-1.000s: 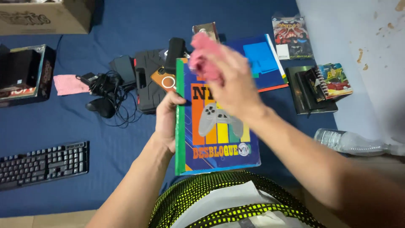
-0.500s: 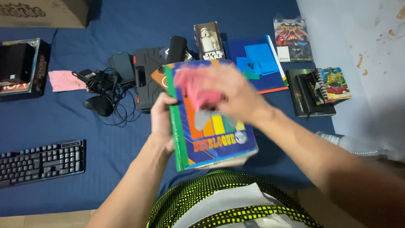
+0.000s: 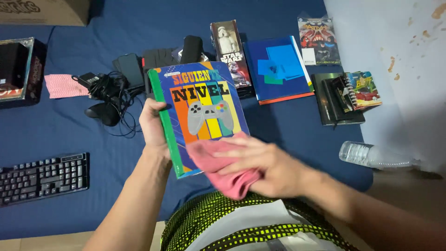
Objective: Cleaning comics, books, and folders with a cloth and organizing them on a surface.
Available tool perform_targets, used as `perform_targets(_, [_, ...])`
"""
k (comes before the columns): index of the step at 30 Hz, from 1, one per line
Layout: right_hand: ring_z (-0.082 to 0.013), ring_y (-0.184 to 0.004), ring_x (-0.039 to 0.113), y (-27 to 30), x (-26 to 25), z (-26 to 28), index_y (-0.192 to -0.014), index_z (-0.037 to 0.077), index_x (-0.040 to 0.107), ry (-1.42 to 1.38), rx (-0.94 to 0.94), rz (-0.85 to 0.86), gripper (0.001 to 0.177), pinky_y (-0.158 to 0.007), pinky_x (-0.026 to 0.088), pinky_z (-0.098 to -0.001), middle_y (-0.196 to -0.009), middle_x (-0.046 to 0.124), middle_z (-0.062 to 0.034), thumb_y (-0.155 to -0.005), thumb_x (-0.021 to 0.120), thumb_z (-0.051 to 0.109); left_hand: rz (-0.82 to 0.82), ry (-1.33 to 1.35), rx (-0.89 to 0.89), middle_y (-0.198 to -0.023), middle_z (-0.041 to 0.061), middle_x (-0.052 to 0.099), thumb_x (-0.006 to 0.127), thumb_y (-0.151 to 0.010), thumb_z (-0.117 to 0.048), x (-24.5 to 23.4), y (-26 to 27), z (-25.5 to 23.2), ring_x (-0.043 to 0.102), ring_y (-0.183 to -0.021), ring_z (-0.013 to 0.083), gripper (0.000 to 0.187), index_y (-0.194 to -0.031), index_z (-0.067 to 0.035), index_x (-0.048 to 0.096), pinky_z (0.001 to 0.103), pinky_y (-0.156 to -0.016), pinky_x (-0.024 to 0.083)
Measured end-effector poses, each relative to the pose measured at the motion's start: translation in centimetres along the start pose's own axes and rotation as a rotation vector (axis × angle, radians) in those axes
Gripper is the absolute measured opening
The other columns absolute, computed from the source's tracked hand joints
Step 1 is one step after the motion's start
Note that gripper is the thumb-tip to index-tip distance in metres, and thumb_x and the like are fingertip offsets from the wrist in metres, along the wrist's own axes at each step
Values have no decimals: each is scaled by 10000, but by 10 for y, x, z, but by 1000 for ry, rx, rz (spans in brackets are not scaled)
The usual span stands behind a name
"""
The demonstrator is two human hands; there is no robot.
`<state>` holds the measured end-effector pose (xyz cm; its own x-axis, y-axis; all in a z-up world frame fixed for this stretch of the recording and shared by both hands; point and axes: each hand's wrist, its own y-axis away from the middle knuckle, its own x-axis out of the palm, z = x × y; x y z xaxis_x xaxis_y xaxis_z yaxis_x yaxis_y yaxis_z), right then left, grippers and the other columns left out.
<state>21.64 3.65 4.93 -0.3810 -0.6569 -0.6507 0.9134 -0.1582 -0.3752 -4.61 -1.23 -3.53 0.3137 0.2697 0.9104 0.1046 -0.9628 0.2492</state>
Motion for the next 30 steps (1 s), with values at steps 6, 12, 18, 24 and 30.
perform_targets(6, [-132,-906,683,16,-24,-53,-1023,70,726,-144,557,-261,253,-812,560,-273,-975,744,-51,-834,568,12,71,-165,-13,-1282,192,653,526,-822,-273,51,0,14,661,-1130,345,569,-1319,-1,579,516,-1045,514])
perform_targets(12, [-158,-964,716,-22,-3,-48,-1212,46,619,-1193,781,-760,327,-867,588,-336,-1088,719,-51,-971,630,266,274,-998,55,-1295,163,504,620,-803,-215,90,-10,62,557,-1148,283,831,-1507,29,250,441,-971,501])
perform_targets(18, [-282,-1065,681,16,-13,-59,-1296,-31,611,-1102,937,-877,457,-938,545,-439,-1189,691,-150,-919,640,225,285,-1403,-26,-1351,187,645,822,-724,-259,74,-13,35,631,-1224,235,918,-1498,21,415,343,-1038,503])
perform_targets(24, [-308,-1206,669,19,-33,-53,-1364,-23,572,-1399,696,-853,544,-1094,502,-475,-1320,675,-160,-873,558,210,4,-855,-247,-1373,245,629,776,-842,-364,49,-12,11,669,-1190,298,832,-1467,74,445,424,-1000,545])
perform_targets(30, [-252,-1136,691,34,-43,-54,-1329,23,617,-1343,922,-754,475,-1026,522,-451,-1265,710,-126,-923,585,267,165,-347,-594,-1338,261,642,625,-903,-196,25,-3,3,704,-1145,331,641,-1472,45,453,483,-976,581])
